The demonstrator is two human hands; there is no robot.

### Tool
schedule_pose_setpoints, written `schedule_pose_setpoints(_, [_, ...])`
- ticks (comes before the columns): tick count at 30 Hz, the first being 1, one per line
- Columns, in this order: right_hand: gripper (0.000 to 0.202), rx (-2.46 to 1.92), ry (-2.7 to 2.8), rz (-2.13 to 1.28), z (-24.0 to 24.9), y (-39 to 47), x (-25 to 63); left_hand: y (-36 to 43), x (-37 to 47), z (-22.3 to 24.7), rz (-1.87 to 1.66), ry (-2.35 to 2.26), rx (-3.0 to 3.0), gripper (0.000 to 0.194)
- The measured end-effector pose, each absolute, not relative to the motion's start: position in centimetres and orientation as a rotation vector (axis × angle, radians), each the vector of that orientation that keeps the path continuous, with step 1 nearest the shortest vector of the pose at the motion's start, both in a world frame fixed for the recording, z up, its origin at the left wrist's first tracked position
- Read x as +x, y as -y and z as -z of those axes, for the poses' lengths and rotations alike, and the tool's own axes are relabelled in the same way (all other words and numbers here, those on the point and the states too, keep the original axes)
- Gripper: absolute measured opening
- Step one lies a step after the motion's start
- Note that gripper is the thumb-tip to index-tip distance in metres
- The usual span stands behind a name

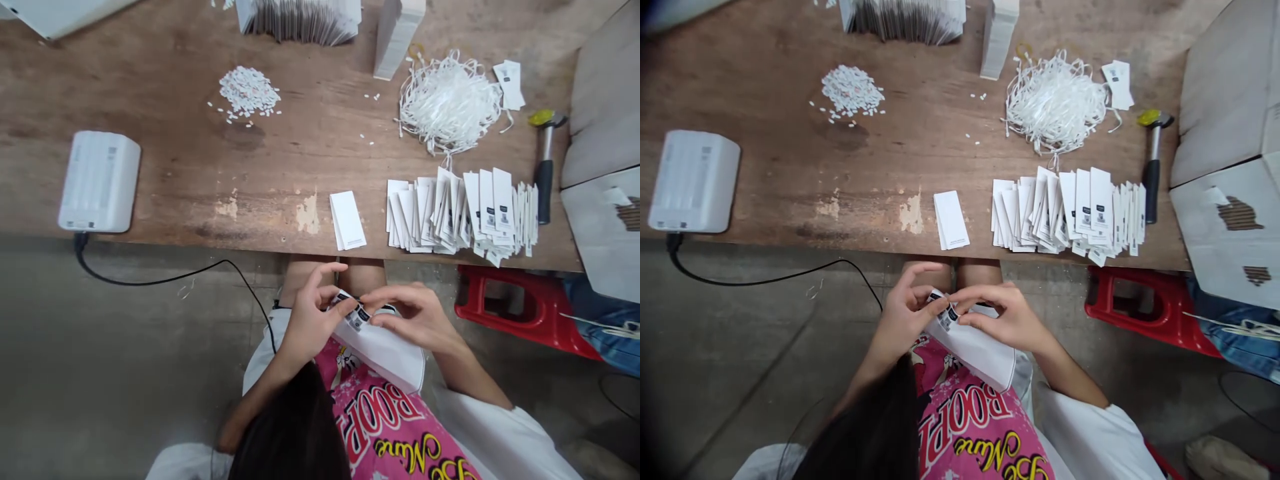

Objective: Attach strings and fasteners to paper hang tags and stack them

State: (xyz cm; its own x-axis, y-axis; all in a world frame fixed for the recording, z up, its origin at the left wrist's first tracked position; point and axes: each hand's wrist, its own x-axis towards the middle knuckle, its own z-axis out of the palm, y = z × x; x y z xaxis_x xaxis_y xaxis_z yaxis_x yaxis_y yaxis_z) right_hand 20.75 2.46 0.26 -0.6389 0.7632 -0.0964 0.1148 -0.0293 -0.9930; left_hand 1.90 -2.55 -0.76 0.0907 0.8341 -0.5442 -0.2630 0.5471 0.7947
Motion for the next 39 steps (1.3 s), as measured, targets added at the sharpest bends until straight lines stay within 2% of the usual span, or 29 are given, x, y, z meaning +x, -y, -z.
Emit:
schedule_pose_setpoints(7, [0.018, -1.027, 1.44, -2.086, -0.2, -2.8, 20.2, 3.0, 2.3, 0.3, -0.944, -1.352, 0.683, 0.044])
schedule_pose_setpoints(10, [0.013, -1.041, 1.478, -2.027, 0.0, -2.8, 19.9, 3.2, 2.5, 0.2, -0.969, -1.448, 0.731, 0.041])
schedule_pose_setpoints(15, [0.007, -1.128, 1.827, -1.445, -0.2, -1.8, 19.5, 3.3, 2.7, 0.3, -1.046, -1.517, 0.717, 0.038])
schedule_pose_setpoints(20, [0.033, -1.056, 2.149, -0.745, -0.4, -0.5, 19.2, 3.3, 3.4, 0.2, -1.082, -1.63, 0.698, 0.038])
schedule_pose_setpoints(24, [0.049, -0.997, 2.204, -0.502, 0.2, 0.3, 19.0, 3.0, 3.9, 0.0, -1.104, -1.665, 0.631, 0.038])
schedule_pose_setpoints(27, [0.043, -1.033, 2.143, -0.561, 0.4, 0.6, 18.7, 2.8, 3.9, 0.2, -1.111, -1.653, 0.585, 0.041])
schedule_pose_setpoints(32, [0.019, -1.052, 2.034, -0.934, -0.3, -1.8, 18.8, 2.2, 3.3, 1.2, -1.07, -1.699, 0.676, 0.041])
schedule_pose_setpoints(35, [0.016, -1.016, 2.055, -0.921, -0.9, -5.7, 19.4, 1.7, 2.9, 1.8, -0.913, -1.8, 1.03, 0.037])
schedule_pose_setpoints(39, [0.015, -0.967, 2.319, -0.984, -0.9, -11.5, 19.3, 0.9, 3.4, 2.2, -0.596, -1.877, 1.524, 0.048])
